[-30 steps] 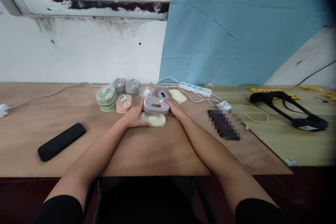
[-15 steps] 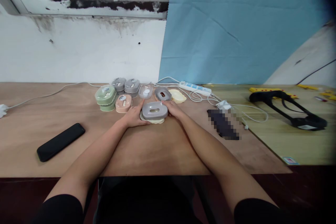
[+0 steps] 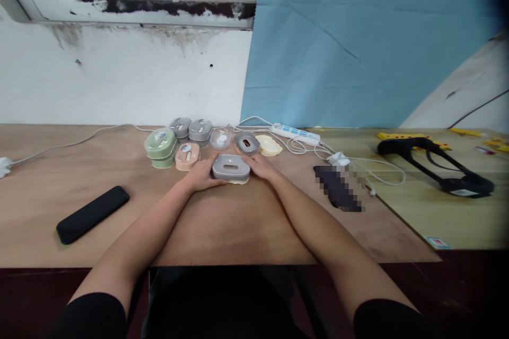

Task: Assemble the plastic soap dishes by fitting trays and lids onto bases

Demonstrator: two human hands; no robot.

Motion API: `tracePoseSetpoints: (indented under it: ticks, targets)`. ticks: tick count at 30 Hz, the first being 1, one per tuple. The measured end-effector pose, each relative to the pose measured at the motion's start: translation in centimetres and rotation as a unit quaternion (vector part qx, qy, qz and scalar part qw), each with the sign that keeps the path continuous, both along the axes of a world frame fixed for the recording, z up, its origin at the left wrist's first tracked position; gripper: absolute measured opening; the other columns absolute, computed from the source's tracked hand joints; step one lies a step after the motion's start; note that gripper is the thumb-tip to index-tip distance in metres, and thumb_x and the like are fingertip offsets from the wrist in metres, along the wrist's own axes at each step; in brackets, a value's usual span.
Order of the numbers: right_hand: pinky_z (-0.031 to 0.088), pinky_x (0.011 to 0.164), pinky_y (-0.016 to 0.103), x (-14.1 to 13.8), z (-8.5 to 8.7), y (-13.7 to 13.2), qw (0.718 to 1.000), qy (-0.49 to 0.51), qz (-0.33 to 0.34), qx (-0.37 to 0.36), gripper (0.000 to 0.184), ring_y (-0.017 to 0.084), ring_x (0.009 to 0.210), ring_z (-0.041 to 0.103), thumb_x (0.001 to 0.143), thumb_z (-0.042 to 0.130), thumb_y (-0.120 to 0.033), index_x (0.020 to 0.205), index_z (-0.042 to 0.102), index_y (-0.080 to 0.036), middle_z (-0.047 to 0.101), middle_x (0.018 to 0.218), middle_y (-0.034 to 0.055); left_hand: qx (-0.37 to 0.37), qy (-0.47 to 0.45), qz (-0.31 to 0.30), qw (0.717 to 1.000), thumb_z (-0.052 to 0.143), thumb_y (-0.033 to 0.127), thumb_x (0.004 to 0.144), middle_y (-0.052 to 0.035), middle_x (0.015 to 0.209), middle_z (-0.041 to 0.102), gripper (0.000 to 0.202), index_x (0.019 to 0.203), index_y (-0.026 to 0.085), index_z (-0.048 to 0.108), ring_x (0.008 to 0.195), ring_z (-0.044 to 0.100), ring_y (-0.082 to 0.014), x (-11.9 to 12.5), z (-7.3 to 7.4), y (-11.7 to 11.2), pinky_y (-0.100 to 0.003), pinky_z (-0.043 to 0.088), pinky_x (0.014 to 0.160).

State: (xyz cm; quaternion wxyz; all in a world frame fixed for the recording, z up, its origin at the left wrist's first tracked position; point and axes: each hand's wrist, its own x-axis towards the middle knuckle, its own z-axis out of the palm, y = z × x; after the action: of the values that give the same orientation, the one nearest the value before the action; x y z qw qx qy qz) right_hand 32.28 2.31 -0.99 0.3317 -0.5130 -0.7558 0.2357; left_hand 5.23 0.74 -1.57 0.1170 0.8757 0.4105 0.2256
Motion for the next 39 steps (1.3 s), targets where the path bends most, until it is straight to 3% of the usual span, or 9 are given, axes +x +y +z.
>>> tracePoseSetpoints:
  ticks: [9, 21, 33, 39]
  targets:
    - [0.038, 0.050, 0.027, 0.5, -0.3, 0.5, 1.000, -0.018, 0.010, 0.001, 0.054, 0.015, 0.048, 0.052, 0.089, 0.043, -0.058, 0.054, 0.058, -0.020, 0.056, 0.048, 0.0000, 0.009, 0.002, -0.004, 1.000, 0.064, 0.068, 0.070, -0.0192, 0.140, 0.048, 0.101, 0.147, 0.015, 0.027, 0.125, 0.049, -0.0363, 0.3, 0.2, -0.2, -0.048, 0.040, 0.102]
    - [0.034, 0.047, 0.026, 0.2, -0.1, 0.2, 0.998, -0.057, -0.004, 0.025, 0.059, 0.016, 0.050, 0.054, 0.088, 0.041, -0.063, 0.050, 0.059, -0.021, 0.057, 0.049, 0.0016, 0.020, 0.026, 0.016, 0.999, 0.065, 0.068, 0.070, -0.0188, 0.128, 0.057, 0.101, 0.147, 0.016, 0.026, 0.115, 0.056, -0.0359, 0.0, -0.3, 0.3, -0.047, 0.043, 0.095]
    - [0.042, 0.064, 0.030, -0.2, 0.8, -0.5, 0.990, -0.133, -0.036, -0.034, 0.058, 0.022, 0.069, 0.062, 0.092, 0.036, -0.058, 0.063, 0.067, -0.019, 0.069, 0.071, 0.0075, 0.019, 0.054, 0.007, 0.998, 0.061, 0.070, 0.071, -0.0191, 0.136, 0.052, 0.101, 0.147, 0.013, 0.027, 0.122, 0.051, -0.0358, 0.1, -0.1, 0.2, -0.045, 0.041, 0.100]
    - [0.037, 0.057, 0.027, -0.6, 1.2, -0.8, 0.979, -0.202, -0.033, -0.019, 0.050, 0.020, 0.068, 0.062, 0.092, 0.041, -0.051, 0.067, 0.067, -0.017, 0.070, 0.074, 0.0075, 0.013, 0.054, 0.012, 0.998, 0.062, 0.069, 0.070, -0.0187, 0.138, 0.050, 0.100, 0.146, 0.013, 0.030, 0.125, 0.049, -0.0356, 0.2, 0.1, 0.0, -0.045, 0.039, 0.103]
